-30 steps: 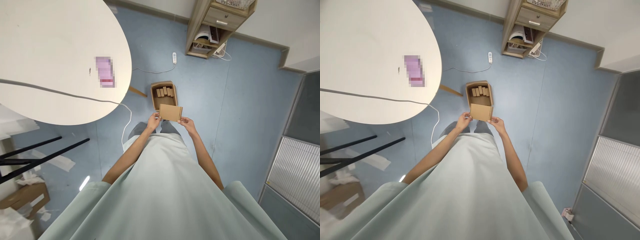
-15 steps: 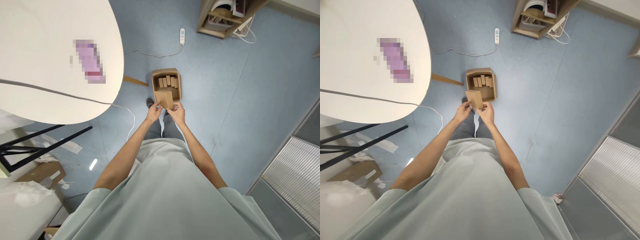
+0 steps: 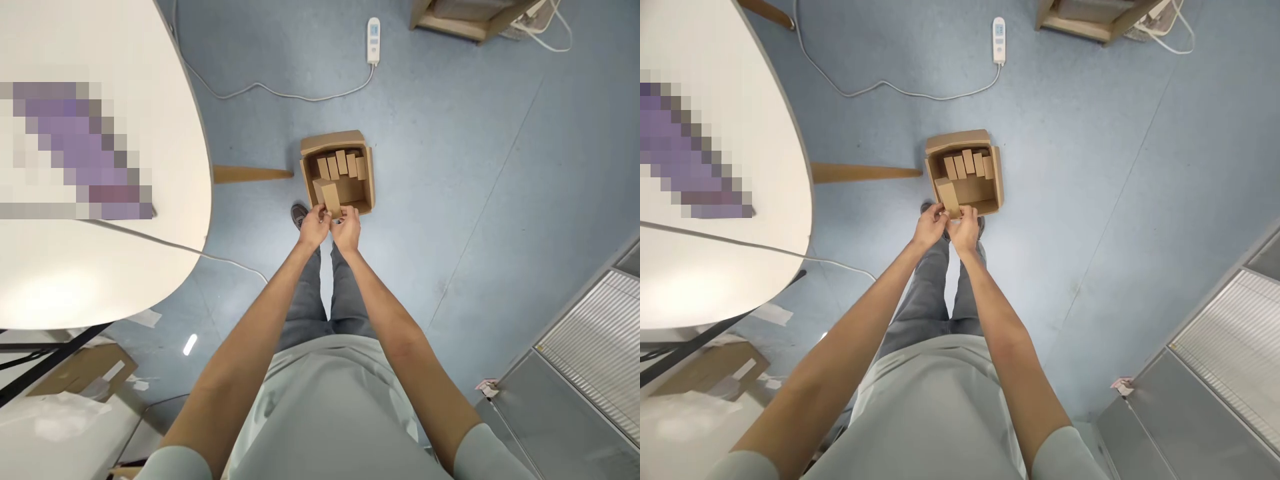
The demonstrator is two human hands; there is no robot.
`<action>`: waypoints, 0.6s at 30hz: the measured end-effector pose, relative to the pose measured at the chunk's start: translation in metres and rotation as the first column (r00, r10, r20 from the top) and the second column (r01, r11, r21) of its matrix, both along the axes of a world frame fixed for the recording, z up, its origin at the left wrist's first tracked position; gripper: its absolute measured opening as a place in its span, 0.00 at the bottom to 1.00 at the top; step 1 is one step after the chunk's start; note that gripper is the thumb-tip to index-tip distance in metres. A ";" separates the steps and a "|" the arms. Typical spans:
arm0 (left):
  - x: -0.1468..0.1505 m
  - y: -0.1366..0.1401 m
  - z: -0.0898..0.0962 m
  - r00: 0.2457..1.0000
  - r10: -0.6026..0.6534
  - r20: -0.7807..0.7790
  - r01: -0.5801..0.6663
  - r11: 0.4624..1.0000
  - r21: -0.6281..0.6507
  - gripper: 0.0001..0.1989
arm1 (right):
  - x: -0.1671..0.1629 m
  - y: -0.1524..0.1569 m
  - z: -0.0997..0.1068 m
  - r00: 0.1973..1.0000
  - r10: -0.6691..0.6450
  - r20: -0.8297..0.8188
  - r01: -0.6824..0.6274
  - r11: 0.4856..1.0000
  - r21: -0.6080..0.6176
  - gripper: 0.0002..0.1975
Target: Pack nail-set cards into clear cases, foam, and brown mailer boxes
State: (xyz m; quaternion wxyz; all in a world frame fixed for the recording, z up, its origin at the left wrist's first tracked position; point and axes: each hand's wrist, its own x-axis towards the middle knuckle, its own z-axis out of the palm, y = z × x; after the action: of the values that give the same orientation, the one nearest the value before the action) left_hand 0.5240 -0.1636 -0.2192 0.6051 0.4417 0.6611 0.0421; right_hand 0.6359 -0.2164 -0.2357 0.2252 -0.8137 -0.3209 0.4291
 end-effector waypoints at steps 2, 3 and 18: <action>-0.004 0.005 -0.017 0.999 -0.024 -0.030 0.024 1.000 -0.012 0.21 | -0.007 0.005 -0.026 1.000 0.012 0.010 -0.011 0.999 -0.038 0.14; -0.007 0.007 -0.027 0.999 -0.037 -0.040 0.036 0.999 -0.016 0.20 | -0.011 0.008 -0.039 1.000 0.014 0.015 -0.013 0.998 -0.055 0.13; -0.038 0.041 -0.186 0.986 -0.095 -0.141 0.083 0.993 -0.087 0.28 | -0.063 0.053 -0.201 0.999 -0.034 -0.003 0.033 0.984 -0.173 0.14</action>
State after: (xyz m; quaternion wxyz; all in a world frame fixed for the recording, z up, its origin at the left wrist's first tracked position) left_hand 0.4855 -0.1228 -0.4056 0.5743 0.4477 0.6840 -0.0439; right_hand 0.5726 -0.1632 -0.4362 0.1619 -0.8341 -0.2682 0.4540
